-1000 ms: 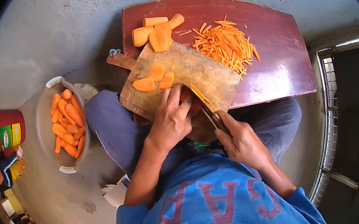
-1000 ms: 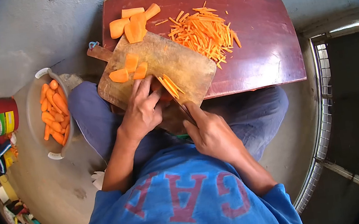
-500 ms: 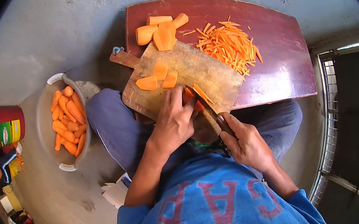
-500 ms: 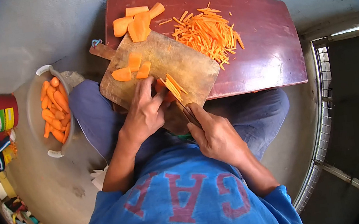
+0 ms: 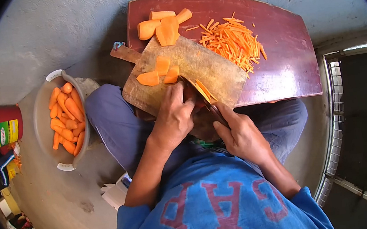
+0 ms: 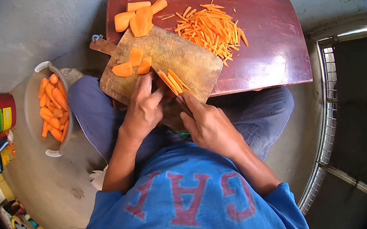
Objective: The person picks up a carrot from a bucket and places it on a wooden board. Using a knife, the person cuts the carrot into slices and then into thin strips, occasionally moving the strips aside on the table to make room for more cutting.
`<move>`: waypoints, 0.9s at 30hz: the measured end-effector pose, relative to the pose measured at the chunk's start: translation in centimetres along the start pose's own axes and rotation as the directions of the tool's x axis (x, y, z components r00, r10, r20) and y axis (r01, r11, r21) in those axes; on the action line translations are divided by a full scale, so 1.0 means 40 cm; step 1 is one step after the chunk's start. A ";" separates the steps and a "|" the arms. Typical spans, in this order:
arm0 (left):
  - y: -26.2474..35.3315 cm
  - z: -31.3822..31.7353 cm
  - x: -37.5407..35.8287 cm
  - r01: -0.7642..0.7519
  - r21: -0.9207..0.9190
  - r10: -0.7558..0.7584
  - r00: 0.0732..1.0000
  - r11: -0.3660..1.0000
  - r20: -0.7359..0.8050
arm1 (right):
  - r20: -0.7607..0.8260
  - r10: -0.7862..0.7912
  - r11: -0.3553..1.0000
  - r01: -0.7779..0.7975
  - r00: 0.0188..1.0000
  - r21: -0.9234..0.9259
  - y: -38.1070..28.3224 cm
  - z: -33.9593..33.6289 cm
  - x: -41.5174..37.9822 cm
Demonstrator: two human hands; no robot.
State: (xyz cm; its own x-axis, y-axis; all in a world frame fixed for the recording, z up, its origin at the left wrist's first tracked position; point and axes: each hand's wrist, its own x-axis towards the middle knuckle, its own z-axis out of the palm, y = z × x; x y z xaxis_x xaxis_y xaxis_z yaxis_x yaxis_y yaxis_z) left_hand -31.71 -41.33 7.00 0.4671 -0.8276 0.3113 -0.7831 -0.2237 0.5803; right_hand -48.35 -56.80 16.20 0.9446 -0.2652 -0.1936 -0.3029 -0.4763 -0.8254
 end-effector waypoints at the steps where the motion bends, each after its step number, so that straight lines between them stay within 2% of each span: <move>1: -0.002 0.001 -0.001 -0.011 0.010 0.011 1.000 1.000 -0.015 | 0.002 -0.006 0.999 0.006 1.000 -0.050 0.008 0.003 0.002; 4: -0.002 0.001 0.007 -0.048 -0.003 0.048 0.997 0.999 -0.061 | 0.062 0.055 0.998 -0.056 0.997 0.008 -0.018 -0.034 -0.035; 7: 0.003 -0.002 0.000 -0.051 -0.046 0.046 0.995 0.998 -0.092 | -0.010 0.031 0.998 -0.030 0.999 0.063 -0.006 -0.020 -0.071; 13: -0.002 -0.005 0.003 -0.062 -0.024 0.060 0.995 0.998 -0.075 | 0.053 0.082 0.996 -0.083 0.995 0.027 -0.019 -0.035 -0.036; 15: 0.005 -0.003 -0.003 -0.050 -0.043 0.047 0.995 0.998 -0.084 | 0.021 0.039 0.999 -0.039 0.999 0.024 -0.004 -0.019 -0.045; 17: 0.001 -0.005 -0.005 -0.020 -0.047 0.017 0.999 0.999 -0.052 | 0.019 0.066 0.998 -0.065 0.998 -0.024 0.001 -0.008 -0.042; 20: 0.002 -0.007 -0.001 -0.014 -0.060 0.013 1.000 0.998 -0.023 | -0.019 -0.002 0.998 0.001 1.000 -0.060 -0.017 -0.006 0.011; 24: -0.008 -0.004 -0.013 -0.007 0.005 0.007 1.000 1.000 0.030 | 0.063 0.075 0.997 -0.074 0.995 -0.012 -0.022 -0.041 -0.001; 27: -0.004 0.011 -0.016 -0.043 -0.119 0.030 0.993 0.992 -0.111 | 0.034 0.082 0.996 -0.082 0.996 0.018 -0.019 -0.026 -0.035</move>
State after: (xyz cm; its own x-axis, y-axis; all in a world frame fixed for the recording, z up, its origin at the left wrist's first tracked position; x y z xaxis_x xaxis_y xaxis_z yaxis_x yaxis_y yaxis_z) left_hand -32.06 -40.99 6.39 0.4860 -0.7716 0.4103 -0.7483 -0.1248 0.6516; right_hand -49.57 -56.95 17.67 0.9205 -0.2744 -0.2783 -0.3772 -0.4377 -0.8162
